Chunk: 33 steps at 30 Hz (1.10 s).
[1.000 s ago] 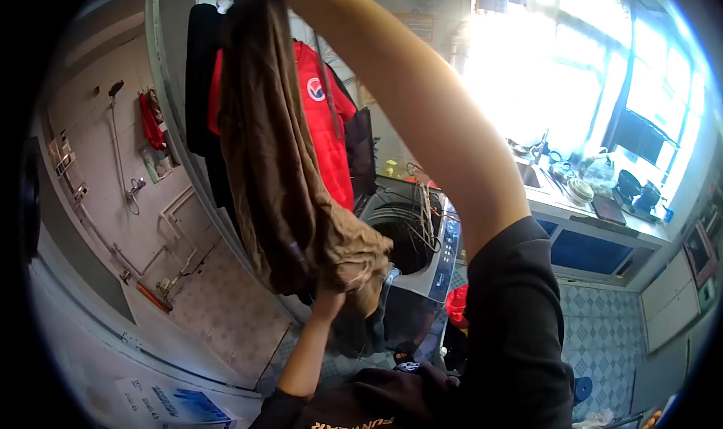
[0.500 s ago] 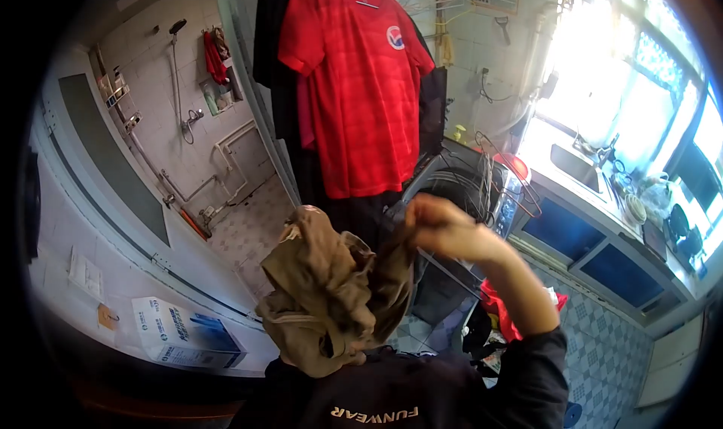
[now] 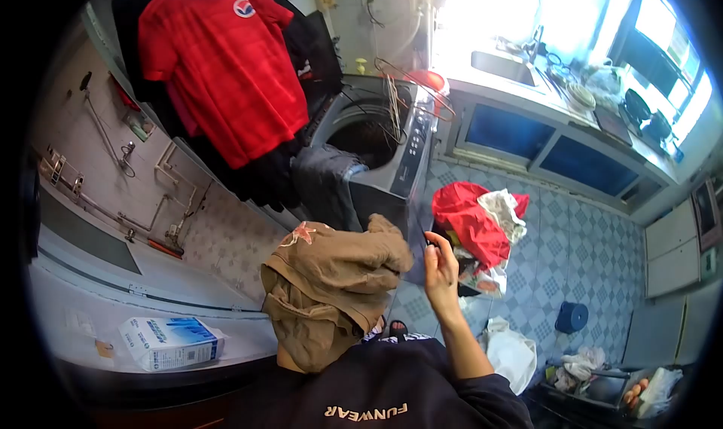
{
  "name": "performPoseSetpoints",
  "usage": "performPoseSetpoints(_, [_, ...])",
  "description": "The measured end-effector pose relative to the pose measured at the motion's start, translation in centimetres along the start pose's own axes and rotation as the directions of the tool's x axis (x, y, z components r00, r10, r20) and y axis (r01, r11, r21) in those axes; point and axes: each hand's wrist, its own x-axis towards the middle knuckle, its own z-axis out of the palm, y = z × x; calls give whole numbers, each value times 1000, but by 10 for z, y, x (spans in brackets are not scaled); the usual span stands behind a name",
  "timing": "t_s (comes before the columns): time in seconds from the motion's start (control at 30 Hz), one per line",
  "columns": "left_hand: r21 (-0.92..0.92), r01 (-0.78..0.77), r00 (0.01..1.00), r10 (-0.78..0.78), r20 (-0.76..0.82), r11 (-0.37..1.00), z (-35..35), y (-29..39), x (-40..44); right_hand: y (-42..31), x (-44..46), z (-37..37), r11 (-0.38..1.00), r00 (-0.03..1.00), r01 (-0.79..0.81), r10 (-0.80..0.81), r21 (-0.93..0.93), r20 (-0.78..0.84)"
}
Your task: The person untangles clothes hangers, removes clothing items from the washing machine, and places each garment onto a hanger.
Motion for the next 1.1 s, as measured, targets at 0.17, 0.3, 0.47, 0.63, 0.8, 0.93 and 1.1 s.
performPoseSetpoints(0.17, [145,-23,998,30,-49,989,8,-20,-28,-26,-69,1,936,941,317,-288,-155,179])
performPoseSetpoints(0.3, [250,-76,994,92,-56,965,16,-26,-40,-27,-83,18,893,906,388,-324,-230,271])
performPoseSetpoints(0.47, [303,-23,998,40,-51,953,17,-12,-41,-3,-74,3,917,943,314,-271,-246,194])
performPoseSetpoints(0.63, [34,597,802,-598,18,802,7,12,-38,-37,-54,-13,989,997,73,-73,126,-4])
performPoseSetpoints(0.8, [546,423,882,-468,-64,723,-56,-6,-66,-94,-71,33,976,976,214,-215,46,15])
performPoseSetpoints(0.93, [787,-147,889,-269,370,599,-58,-21,-99,-91,-88,96,975,975,218,-219,44,20])
performPoseSetpoints(1.1, [869,-493,869,-25,494,30,-92,-20,-92,-115,-100,127,977,977,211,-211,5,-38])
